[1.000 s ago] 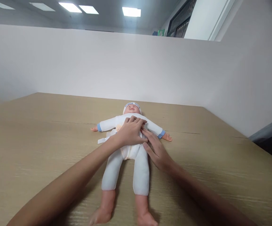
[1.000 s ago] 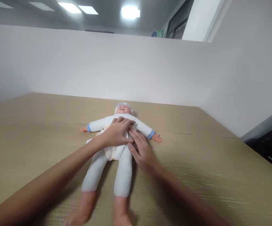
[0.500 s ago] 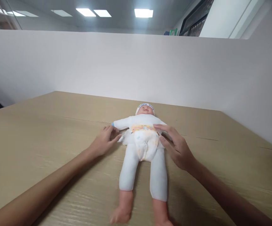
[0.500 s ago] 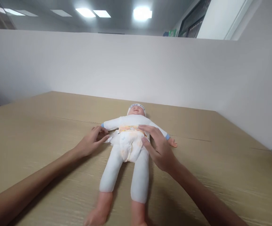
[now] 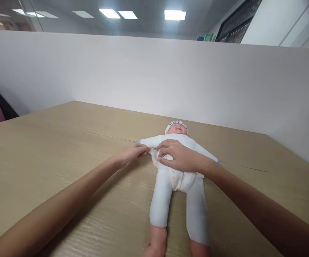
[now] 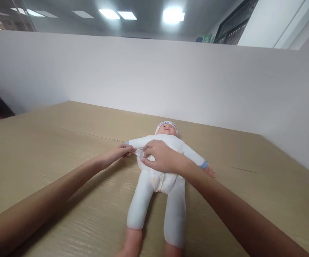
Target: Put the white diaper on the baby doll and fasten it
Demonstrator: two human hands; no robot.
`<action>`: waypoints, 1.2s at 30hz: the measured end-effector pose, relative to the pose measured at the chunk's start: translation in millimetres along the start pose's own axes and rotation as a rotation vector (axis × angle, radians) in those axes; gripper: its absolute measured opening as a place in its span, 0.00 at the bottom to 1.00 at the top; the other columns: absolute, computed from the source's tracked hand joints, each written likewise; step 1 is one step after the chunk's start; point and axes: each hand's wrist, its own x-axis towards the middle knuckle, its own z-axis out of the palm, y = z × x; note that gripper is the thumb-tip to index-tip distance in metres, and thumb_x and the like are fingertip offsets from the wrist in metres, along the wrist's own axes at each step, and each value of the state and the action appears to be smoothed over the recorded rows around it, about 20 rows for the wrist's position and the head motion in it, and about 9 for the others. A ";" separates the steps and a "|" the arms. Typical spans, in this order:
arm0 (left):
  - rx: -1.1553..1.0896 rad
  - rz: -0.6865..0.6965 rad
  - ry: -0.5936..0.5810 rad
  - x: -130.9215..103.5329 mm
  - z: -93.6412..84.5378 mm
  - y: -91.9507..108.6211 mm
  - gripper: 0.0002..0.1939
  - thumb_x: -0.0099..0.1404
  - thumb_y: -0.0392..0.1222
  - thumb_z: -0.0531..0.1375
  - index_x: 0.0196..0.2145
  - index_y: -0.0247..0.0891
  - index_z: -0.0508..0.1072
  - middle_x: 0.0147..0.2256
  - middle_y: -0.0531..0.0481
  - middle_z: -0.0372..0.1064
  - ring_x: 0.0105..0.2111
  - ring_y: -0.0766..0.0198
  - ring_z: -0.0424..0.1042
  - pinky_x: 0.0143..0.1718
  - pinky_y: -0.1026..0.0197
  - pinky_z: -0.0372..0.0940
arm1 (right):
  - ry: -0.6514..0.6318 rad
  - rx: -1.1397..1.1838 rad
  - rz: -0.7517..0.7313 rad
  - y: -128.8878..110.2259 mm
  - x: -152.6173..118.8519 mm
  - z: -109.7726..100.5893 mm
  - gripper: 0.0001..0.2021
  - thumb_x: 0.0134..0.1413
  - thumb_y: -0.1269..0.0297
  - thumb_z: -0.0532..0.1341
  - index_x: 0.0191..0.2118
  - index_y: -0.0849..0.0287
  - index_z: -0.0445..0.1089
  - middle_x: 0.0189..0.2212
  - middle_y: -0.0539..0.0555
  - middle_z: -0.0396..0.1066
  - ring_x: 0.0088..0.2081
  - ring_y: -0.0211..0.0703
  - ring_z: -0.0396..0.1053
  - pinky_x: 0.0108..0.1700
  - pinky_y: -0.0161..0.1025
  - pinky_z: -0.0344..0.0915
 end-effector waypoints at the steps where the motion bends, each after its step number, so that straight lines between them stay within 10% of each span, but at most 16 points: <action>1: -0.043 0.008 0.008 1.9 3.5 3.4 0.24 0.65 0.60 0.60 0.20 0.41 0.61 0.24 0.54 0.56 0.26 0.63 0.57 0.30 0.59 0.55 | 0.024 -0.033 -0.006 1.4 -1.6 2.8 0.05 0.64 0.58 0.68 0.37 0.48 0.82 0.52 0.53 0.79 0.57 0.55 0.73 0.65 0.56 0.65; 4: -0.129 0.028 0.031 8.1 19.5 13.2 0.24 0.65 0.59 0.60 0.21 0.42 0.60 0.24 0.54 0.56 0.27 0.63 0.56 0.31 0.58 0.55 | 0.176 -0.197 0.087 1.4 -7.9 11.4 0.13 0.58 0.53 0.72 0.46 0.51 0.77 0.55 0.59 0.73 0.60 0.63 0.67 0.62 0.61 0.63; 13: -0.146 0.227 -0.001 20.1 57.6 44.8 0.21 0.73 0.54 0.53 0.25 0.41 0.63 0.29 0.53 0.61 0.33 0.59 0.61 0.38 0.55 0.58 | 0.343 -0.131 0.345 -4.1 -11.3 26.1 0.16 0.60 0.58 0.66 0.29 0.51 0.58 0.30 0.50 0.68 0.36 0.51 0.64 0.40 0.46 0.58; 23: -0.148 0.246 0.155 31.3 62.6 3.3 0.18 0.74 0.58 0.62 0.48 0.40 0.69 0.39 0.52 0.67 0.38 0.61 0.66 0.40 0.59 0.61 | 0.333 -0.005 0.388 -2.4 -13.4 15.3 0.19 0.67 0.66 0.57 0.26 0.51 0.48 0.27 0.48 0.60 0.32 0.46 0.60 0.35 0.43 0.54; 36: -0.314 0.201 0.030 41.9 62.6 -1.7 0.29 0.66 0.72 0.63 0.39 0.41 0.65 0.29 0.58 0.59 0.27 0.67 0.58 0.31 0.61 0.55 | 0.334 0.051 0.386 6.1 -19.4 9.5 0.15 0.62 0.66 0.59 0.26 0.52 0.54 0.30 0.48 0.61 0.32 0.43 0.61 0.35 0.42 0.56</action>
